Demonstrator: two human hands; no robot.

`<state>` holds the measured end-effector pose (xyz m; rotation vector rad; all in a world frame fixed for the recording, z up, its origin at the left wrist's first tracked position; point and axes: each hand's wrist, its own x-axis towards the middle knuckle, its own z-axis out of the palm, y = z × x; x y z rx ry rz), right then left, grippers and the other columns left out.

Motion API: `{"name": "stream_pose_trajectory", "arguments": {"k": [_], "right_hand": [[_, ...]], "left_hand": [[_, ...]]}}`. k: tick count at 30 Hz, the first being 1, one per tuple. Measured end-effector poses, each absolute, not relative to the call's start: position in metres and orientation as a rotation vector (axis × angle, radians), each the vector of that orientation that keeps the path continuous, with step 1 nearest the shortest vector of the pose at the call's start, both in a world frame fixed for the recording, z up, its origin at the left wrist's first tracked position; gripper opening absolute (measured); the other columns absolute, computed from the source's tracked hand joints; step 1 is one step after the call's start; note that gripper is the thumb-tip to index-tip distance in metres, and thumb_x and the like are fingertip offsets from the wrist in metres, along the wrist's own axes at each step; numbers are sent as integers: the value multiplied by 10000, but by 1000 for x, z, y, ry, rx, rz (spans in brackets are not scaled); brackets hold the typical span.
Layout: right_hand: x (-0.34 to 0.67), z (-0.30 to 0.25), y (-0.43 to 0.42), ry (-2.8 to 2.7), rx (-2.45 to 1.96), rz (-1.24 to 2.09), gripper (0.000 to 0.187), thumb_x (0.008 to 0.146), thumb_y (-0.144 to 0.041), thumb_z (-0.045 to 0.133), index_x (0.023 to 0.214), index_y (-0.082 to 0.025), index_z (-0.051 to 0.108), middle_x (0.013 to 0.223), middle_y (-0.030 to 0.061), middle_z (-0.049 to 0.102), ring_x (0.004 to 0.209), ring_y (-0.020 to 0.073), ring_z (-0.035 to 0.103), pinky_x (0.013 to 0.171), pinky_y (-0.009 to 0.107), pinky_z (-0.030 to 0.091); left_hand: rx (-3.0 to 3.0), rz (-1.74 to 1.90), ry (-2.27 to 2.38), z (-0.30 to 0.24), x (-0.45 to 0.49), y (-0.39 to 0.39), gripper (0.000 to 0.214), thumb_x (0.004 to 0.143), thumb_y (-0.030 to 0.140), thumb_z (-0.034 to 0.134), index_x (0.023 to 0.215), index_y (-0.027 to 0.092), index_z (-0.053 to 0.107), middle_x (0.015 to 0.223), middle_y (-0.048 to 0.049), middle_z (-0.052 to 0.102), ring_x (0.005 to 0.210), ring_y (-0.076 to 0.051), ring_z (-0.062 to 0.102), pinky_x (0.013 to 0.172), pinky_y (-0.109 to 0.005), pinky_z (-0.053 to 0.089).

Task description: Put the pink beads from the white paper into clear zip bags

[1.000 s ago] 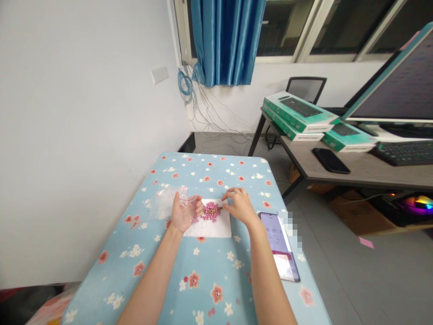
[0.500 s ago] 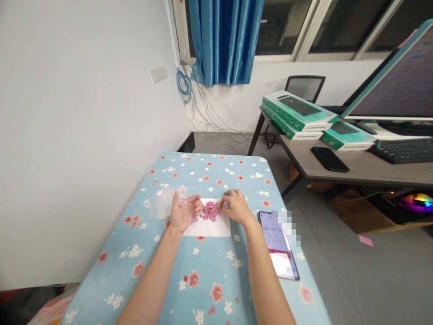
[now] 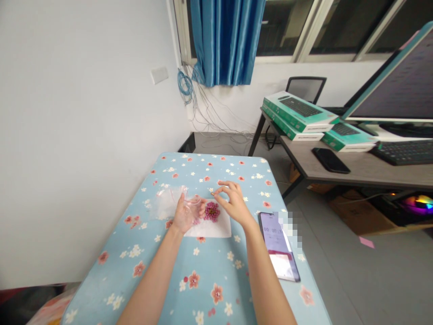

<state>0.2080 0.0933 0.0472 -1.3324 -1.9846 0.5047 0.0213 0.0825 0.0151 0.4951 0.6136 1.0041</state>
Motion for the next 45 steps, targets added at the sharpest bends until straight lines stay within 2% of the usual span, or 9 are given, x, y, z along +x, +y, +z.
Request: {"name": "stream_pose_trajectory", "arguments": {"k": [14, 17, 23, 30, 35, 38, 41, 45], "right_hand": [[167, 62, 81, -2015, -1156, 546, 118, 868, -327, 537, 892, -256, 629, 1149, 56, 579, 1162, 249, 443, 1035, 499, 288], [166, 61, 81, -2022, -1157, 559, 128, 872, -327, 531, 896, -255, 634, 1139, 56, 586, 1151, 243, 454, 1026, 481, 303], [172, 63, 82, -2004, -1165, 552, 155, 886, -337, 512, 921, -254, 638, 1130, 61, 599, 1134, 243, 482, 1010, 472, 329], [182, 56, 84, -2142, -1209, 559, 208, 842, -369, 580, 1012, -276, 655, 1171, 57, 569, 1167, 257, 433, 1013, 475, 332], [180, 56, 83, -2152, -1211, 550, 163, 853, -343, 561, 952, -267, 666, 1162, 61, 567, 1137, 250, 454, 1012, 481, 334], [180, 56, 84, -2115, -1214, 558, 137, 852, -333, 558, 894, -250, 659, 1168, 63, 569, 1148, 251, 446, 1006, 474, 343], [184, 54, 87, -2058, -1234, 540, 115, 843, -325, 569, 844, -241, 648, 1166, 62, 576, 1175, 261, 423, 1010, 484, 329], [191, 50, 90, -1994, -1308, 524, 89, 831, -299, 579, 810, -237, 639, 1139, 63, 588, 1170, 265, 428, 1005, 487, 322]], "left_hand": [[433, 1041, 664, 13, 26, 80, 503, 799, 609, 483, 706, 128, 602, 586, -61, 609, 490, -157, 536, 505, -272, 387], [400, 1046, 657, 13, 25, 80, 482, 821, 586, 466, 708, 136, 596, 594, -57, 615, 499, -160, 546, 509, -273, 395], [441, 979, 668, 12, 22, 80, 576, 811, 651, 401, 727, 124, 618, 557, -64, 602, 448, -152, 521, 440, -256, 332], [488, 971, 674, 13, 22, 80, 656, 799, 687, 362, 738, 101, 649, 533, -76, 596, 448, -147, 515, 433, -251, 320], [521, 935, 642, 12, 21, 80, 737, 801, 723, 300, 721, 88, 666, 522, -93, 595, 460, -156, 526, 455, -253, 338], [529, 936, 601, 11, 21, 81, 764, 772, 756, 320, 746, 80, 676, 593, -124, 644, 548, -198, 593, 528, -277, 413], [536, 969, 525, 9, 22, 83, 759, 749, 767, 370, 848, 79, 676, 714, -149, 689, 728, -259, 657, 647, -324, 474], [528, 1069, 540, 2, 25, 86, 576, 745, 646, 554, 945, 116, 656, 785, -120, 708, 823, -249, 675, 727, -341, 500]]}}
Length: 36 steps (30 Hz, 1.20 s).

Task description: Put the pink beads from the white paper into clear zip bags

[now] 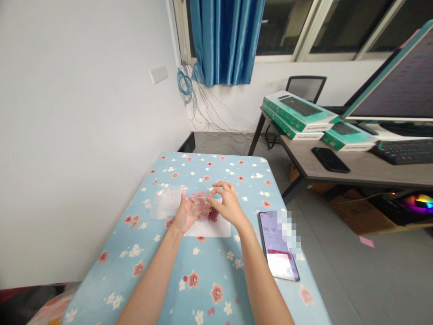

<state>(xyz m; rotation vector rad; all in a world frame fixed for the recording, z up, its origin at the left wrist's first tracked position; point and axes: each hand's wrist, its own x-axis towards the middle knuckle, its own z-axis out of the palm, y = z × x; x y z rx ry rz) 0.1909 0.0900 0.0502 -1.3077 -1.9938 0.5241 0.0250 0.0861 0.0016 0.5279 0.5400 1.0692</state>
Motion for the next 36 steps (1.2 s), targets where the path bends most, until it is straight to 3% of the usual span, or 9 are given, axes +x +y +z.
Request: {"name": "stream_pose_trajectory", "arguments": {"k": [5, 9, 22, 28, 36], "right_hand": [[190, 46, 91, -1986, -1352, 542, 103, 828, -322, 583, 835, -240, 645, 1132, 62, 593, 1161, 266, 435, 1001, 481, 327], [187, 43, 91, -1991, -1354, 540, 120, 840, -323, 570, 830, -230, 644, 1114, 70, 597, 1149, 268, 438, 996, 479, 333], [175, 37, 91, -1915, -1342, 500, 119, 818, -328, 593, 781, -225, 642, 1143, 74, 576, 1182, 289, 409, 1005, 497, 319], [174, 38, 88, -1967, -1296, 464, 129, 834, -328, 580, 772, -230, 636, 1160, 61, 567, 1205, 283, 382, 1014, 488, 311], [172, 39, 87, -1992, -1319, 401, 154, 836, -356, 576, 771, -237, 648, 1163, 63, 566, 1216, 297, 374, 994, 501, 319]], "left_hand": [[553, 1236, 720, -1, 28, 88, 340, 665, 406, 752, 826, 118, 669, 711, -77, 706, 711, -207, 684, 681, -305, 517], [561, 1301, 769, 3, 30, 88, 328, 614, 400, 786, 742, 120, 672, 654, -61, 694, 681, -200, 683, 643, -287, 519], [622, 1360, 839, -2, 29, 89, 401, 577, 462, 791, 745, 117, 678, 673, -51, 703, 619, -170, 668, 652, -296, 532], [645, 1368, 863, -5, 29, 90, 351, 490, 319, 860, 700, 125, 656, 680, -32, 702, 622, -131, 656, 661, -256, 520], [618, 1398, 836, -6, 28, 90, 328, 476, 290, 866, 616, 129, 616, 671, -5, 682, 632, -116, 647, 672, -242, 515]]}}
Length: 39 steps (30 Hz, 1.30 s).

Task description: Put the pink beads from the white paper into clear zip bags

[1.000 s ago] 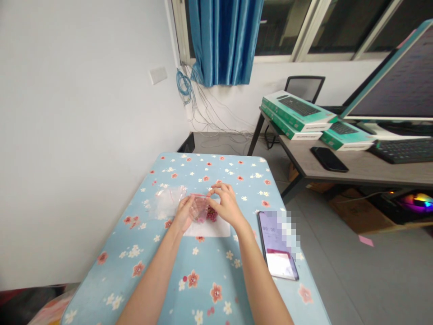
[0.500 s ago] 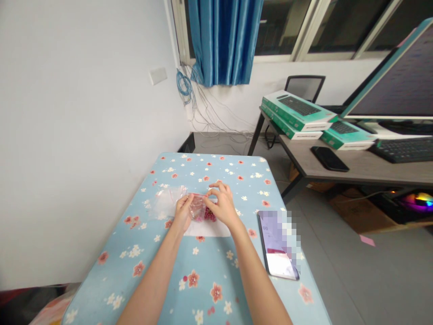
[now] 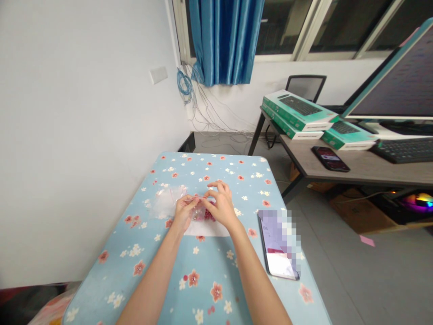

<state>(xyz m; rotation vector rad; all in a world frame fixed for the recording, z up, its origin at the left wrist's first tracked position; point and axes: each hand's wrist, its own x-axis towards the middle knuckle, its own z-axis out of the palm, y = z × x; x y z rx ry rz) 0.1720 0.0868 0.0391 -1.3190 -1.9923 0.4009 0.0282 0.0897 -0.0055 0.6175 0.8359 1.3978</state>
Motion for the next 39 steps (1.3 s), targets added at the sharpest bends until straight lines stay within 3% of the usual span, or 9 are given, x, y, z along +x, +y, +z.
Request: {"name": "stream_pose_trajectory", "arguments": {"k": [7, 13, 18, 27, 33, 39], "right_hand": [[174, 38, 88, -1946, -1352, 370, 126, 824, -332, 587, 774, -228, 637, 1149, 72, 569, 1203, 297, 397, 986, 500, 331], [173, 37, 88, -1982, -1336, 362, 137, 831, -358, 584, 804, -237, 643, 1159, 70, 570, 1205, 293, 391, 985, 492, 342], [174, 39, 88, -1984, -1333, 286, 166, 844, -367, 568, 779, -234, 643, 1197, 68, 553, 1210, 301, 376, 983, 509, 329], [176, 40, 88, -1980, -1358, 266, 224, 838, -396, 570, 717, -225, 651, 1186, 69, 570, 1198, 309, 369, 969, 504, 314], [179, 45, 87, -2025, -1407, 321, 226, 821, -393, 594, 683, -222, 648, 1105, 77, 583, 1138, 307, 399, 900, 488, 346], [180, 48, 87, -2059, -1398, 355, 215, 814, -383, 612, 675, -226, 661, 1109, 78, 578, 1143, 312, 396, 898, 491, 345]], "left_hand": [[616, 1345, 826, -3, 29, 90, 394, 537, 448, 819, 704, 127, 663, 650, -48, 694, 604, -166, 659, 642, -291, 520], [645, 1384, 857, -4, 30, 89, 362, 544, 426, 821, 673, 125, 667, 667, -47, 702, 602, -145, 654, 624, -253, 511], [633, 1341, 806, -7, 30, 90, 408, 625, 504, 748, 725, 113, 692, 667, -79, 708, 629, -190, 678, 623, -286, 530], [622, 1329, 838, -4, 29, 89, 434, 608, 529, 747, 709, 113, 679, 654, -88, 709, 627, -219, 689, 610, -312, 543], [636, 1314, 881, -7, 27, 91, 471, 579, 551, 753, 710, 106, 678, 623, -93, 698, 571, -198, 671, 515, -261, 503], [671, 1343, 909, -3, 28, 89, 406, 556, 495, 788, 686, 129, 669, 613, -38, 682, 519, -135, 630, 508, -233, 502]]}}
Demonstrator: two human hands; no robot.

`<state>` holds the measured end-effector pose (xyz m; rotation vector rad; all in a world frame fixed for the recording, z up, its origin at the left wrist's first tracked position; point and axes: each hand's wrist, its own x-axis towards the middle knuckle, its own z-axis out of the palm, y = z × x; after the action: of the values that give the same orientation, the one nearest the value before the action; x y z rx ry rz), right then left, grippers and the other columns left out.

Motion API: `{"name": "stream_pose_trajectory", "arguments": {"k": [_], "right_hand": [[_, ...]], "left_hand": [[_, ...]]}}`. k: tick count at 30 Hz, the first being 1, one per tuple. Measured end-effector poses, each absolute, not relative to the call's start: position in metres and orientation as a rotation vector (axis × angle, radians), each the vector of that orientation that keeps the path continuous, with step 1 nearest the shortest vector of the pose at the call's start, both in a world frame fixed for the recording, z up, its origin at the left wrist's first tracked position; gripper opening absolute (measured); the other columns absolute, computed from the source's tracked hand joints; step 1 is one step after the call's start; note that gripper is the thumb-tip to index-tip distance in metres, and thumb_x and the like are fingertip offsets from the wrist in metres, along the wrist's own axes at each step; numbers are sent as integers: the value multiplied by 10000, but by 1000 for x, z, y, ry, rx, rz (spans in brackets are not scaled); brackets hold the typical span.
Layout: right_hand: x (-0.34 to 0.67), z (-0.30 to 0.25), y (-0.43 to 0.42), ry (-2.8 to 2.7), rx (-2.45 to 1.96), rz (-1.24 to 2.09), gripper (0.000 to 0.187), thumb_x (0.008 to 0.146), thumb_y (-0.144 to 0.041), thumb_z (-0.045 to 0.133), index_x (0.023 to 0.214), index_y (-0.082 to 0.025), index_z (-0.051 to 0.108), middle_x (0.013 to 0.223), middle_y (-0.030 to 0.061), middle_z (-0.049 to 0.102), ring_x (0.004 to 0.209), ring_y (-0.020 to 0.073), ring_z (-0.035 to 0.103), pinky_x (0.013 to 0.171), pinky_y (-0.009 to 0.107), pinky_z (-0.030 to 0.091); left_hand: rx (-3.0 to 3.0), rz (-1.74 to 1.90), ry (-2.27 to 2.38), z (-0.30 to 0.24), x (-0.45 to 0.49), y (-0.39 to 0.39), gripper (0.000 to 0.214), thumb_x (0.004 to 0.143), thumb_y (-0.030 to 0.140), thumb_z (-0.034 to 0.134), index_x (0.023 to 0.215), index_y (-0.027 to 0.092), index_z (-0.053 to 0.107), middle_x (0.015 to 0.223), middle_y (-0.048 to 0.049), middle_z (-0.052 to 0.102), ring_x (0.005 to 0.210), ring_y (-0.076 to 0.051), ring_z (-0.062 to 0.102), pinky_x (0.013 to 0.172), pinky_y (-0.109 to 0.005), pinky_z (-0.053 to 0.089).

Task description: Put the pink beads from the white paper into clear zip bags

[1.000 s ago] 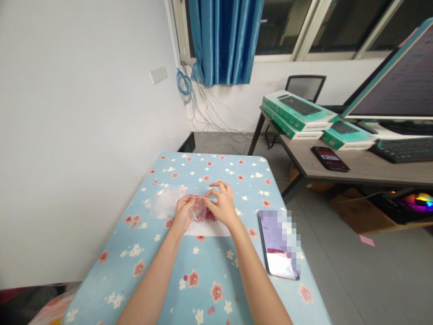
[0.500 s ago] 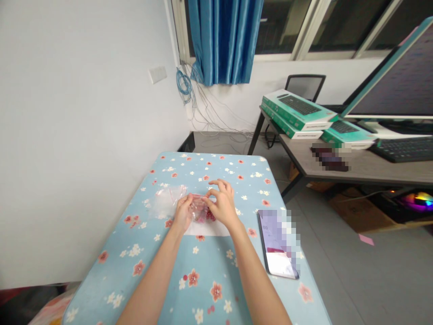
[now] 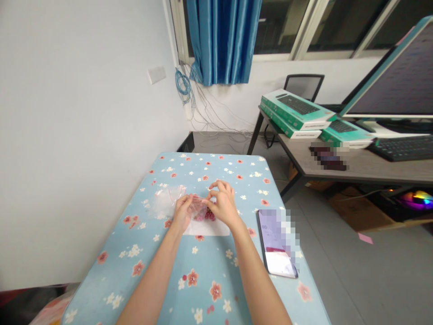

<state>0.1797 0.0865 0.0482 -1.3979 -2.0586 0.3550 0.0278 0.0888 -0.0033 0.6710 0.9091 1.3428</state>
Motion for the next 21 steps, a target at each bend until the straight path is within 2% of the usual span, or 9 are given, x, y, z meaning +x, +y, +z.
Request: {"name": "stream_pose_trajectory", "arguments": {"k": [5, 12, 15, 21], "right_hand": [[182, 51, 85, -2081, -1368, 373, 211, 809, -386, 627, 672, -231, 667, 1129, 70, 582, 1183, 309, 386, 920, 499, 339], [182, 50, 85, -2079, -1373, 379, 183, 793, -392, 648, 695, -245, 693, 1154, 70, 575, 1197, 311, 379, 935, 508, 340], [183, 49, 85, -2081, -1374, 427, 188, 804, -426, 623, 752, -267, 708, 1183, 63, 566, 1203, 311, 376, 948, 520, 334], [189, 51, 84, -2080, -1355, 504, 142, 821, -339, 598, 743, -245, 669, 1203, 49, 557, 1217, 287, 372, 992, 518, 315]], "left_hand": [[745, 1353, 892, -5, 29, 88, 321, 499, 336, 852, 670, 134, 668, 628, -11, 673, 542, -110, 621, 577, -232, 511], [785, 1362, 893, -8, 29, 89, 311, 516, 340, 845, 637, 132, 648, 545, -2, 640, 504, -99, 591, 560, -223, 478], [786, 1373, 887, -7, 28, 89, 311, 521, 336, 842, 641, 135, 637, 585, 2, 645, 521, -90, 588, 563, -213, 476], [690, 1364, 908, -4, 26, 88, 379, 478, 283, 854, 724, 152, 597, 646, 26, 632, 540, -91, 588, 531, -210, 481]]}}
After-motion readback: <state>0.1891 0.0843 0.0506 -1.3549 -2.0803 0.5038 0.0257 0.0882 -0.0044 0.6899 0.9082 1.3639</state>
